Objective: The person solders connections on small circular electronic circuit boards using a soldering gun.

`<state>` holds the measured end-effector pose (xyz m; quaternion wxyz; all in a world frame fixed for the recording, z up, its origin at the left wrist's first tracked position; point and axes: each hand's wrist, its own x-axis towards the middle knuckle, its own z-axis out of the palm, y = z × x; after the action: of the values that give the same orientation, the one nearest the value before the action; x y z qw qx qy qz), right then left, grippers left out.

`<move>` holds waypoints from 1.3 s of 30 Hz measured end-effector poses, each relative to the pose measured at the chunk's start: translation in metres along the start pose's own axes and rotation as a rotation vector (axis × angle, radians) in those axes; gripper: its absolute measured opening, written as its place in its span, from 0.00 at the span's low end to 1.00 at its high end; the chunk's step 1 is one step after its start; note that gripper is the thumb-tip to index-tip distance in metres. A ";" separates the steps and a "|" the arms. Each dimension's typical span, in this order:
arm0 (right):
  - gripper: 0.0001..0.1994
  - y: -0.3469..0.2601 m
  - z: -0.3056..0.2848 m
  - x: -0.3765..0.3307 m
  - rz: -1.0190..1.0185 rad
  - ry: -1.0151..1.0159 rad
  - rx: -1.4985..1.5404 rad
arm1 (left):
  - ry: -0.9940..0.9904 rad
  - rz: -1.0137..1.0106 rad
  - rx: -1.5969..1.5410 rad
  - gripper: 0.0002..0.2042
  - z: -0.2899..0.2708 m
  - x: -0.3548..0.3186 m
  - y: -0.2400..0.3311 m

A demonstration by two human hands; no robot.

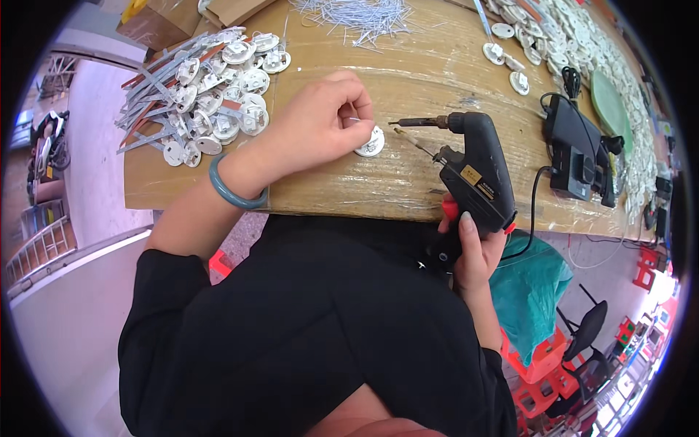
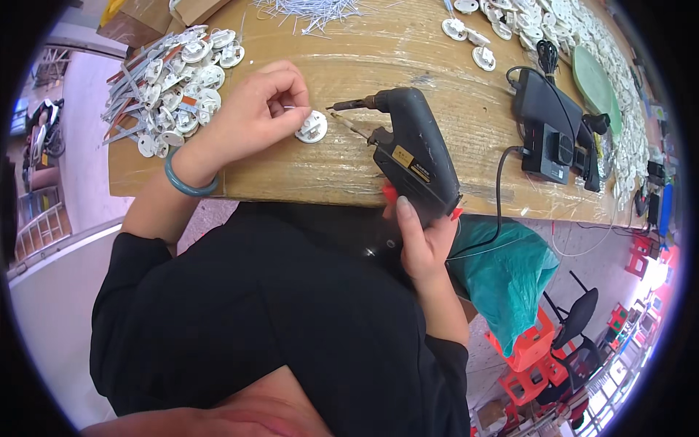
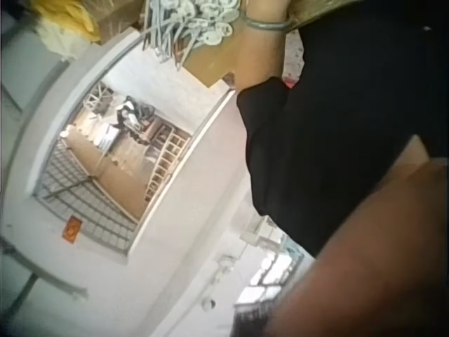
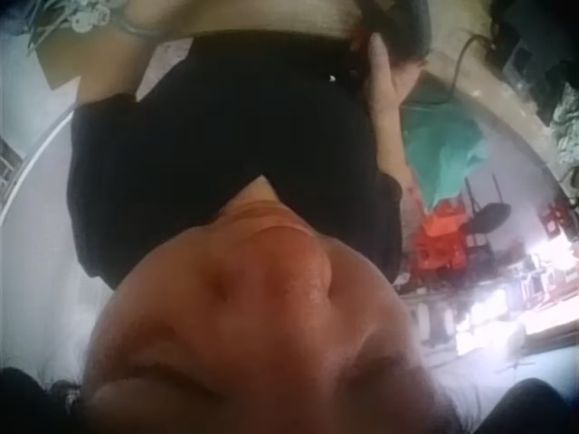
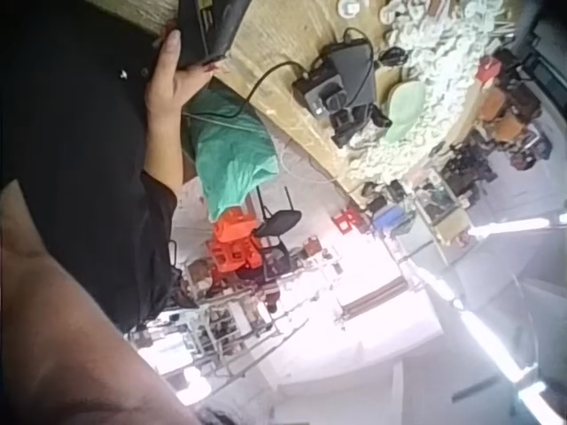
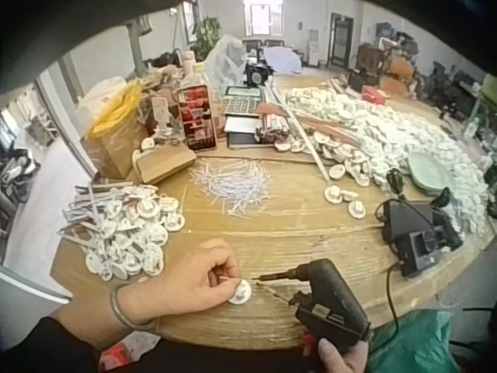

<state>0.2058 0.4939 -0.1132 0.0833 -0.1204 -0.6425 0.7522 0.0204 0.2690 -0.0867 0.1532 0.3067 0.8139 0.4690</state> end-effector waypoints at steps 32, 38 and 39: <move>0.15 0.001 0.007 0.003 0.011 0.040 0.095 | 0.117 0.081 0.022 0.04 0.003 0.000 -0.009; 0.16 -0.001 0.009 0.004 0.022 0.020 -0.029 | 0.117 0.063 0.090 0.04 0.007 0.001 -0.006; 0.16 -0.001 0.010 0.004 0.016 0.002 -0.043 | 0.110 0.061 0.092 0.04 0.008 0.001 -0.005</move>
<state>0.1987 0.4856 -0.1114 0.0755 -0.1282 -0.6575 0.7386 0.0220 0.2732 -0.0955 0.0799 0.3121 0.8319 0.4518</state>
